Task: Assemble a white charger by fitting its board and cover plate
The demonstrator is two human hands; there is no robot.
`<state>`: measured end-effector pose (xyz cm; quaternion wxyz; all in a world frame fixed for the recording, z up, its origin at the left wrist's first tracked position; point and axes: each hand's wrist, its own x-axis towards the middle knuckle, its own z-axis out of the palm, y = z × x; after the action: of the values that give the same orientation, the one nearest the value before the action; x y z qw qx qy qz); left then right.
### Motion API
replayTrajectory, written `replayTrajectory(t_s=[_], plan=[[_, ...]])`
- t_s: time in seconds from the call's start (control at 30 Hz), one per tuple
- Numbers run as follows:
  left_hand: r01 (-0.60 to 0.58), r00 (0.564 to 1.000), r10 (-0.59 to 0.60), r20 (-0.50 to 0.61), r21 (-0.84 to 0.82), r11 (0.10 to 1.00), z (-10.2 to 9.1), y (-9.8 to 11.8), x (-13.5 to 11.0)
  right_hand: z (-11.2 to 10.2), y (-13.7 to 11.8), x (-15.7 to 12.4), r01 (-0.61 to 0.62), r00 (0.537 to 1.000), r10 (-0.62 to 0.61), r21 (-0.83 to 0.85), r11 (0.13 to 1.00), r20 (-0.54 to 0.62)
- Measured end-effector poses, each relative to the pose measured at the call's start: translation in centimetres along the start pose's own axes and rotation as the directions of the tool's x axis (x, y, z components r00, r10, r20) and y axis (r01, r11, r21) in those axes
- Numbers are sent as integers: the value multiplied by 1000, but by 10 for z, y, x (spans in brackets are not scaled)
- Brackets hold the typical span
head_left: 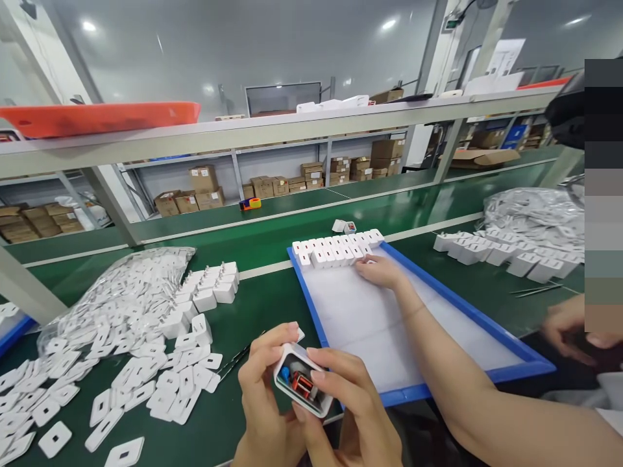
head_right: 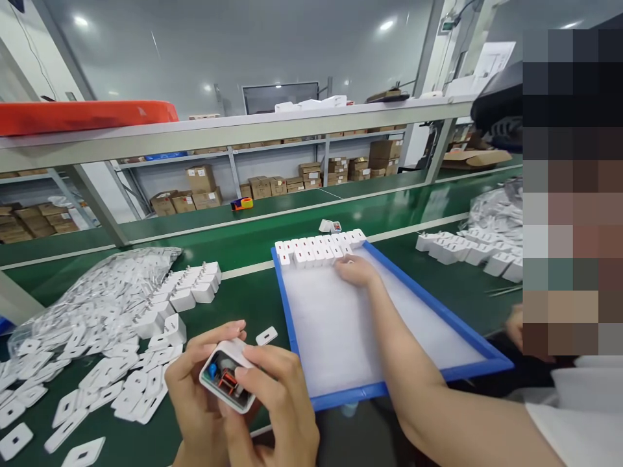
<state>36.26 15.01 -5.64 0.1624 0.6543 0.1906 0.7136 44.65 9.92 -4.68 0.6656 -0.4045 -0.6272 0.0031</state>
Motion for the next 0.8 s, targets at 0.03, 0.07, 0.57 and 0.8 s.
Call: replayTrajectory(t_s=[0.03,0.07,0.57,0.8], plan=[[-3,1000,3,-7,6,1000,0,1,0,2,-1,0,0,1000,1,9,1000,-17],[-5,1000,5,-13,7,1000,0,2,1,4,-2,0,4,999,-3,20,1000,-46],[542,834,-541,-107,345,767,-23,-16,-48,23,25,-13,47,995,-37,-103,994,97],[660,734,-666,-134,372,653,-61,-33,-51,52,39,5,72,989,-62,-69,995,137]])
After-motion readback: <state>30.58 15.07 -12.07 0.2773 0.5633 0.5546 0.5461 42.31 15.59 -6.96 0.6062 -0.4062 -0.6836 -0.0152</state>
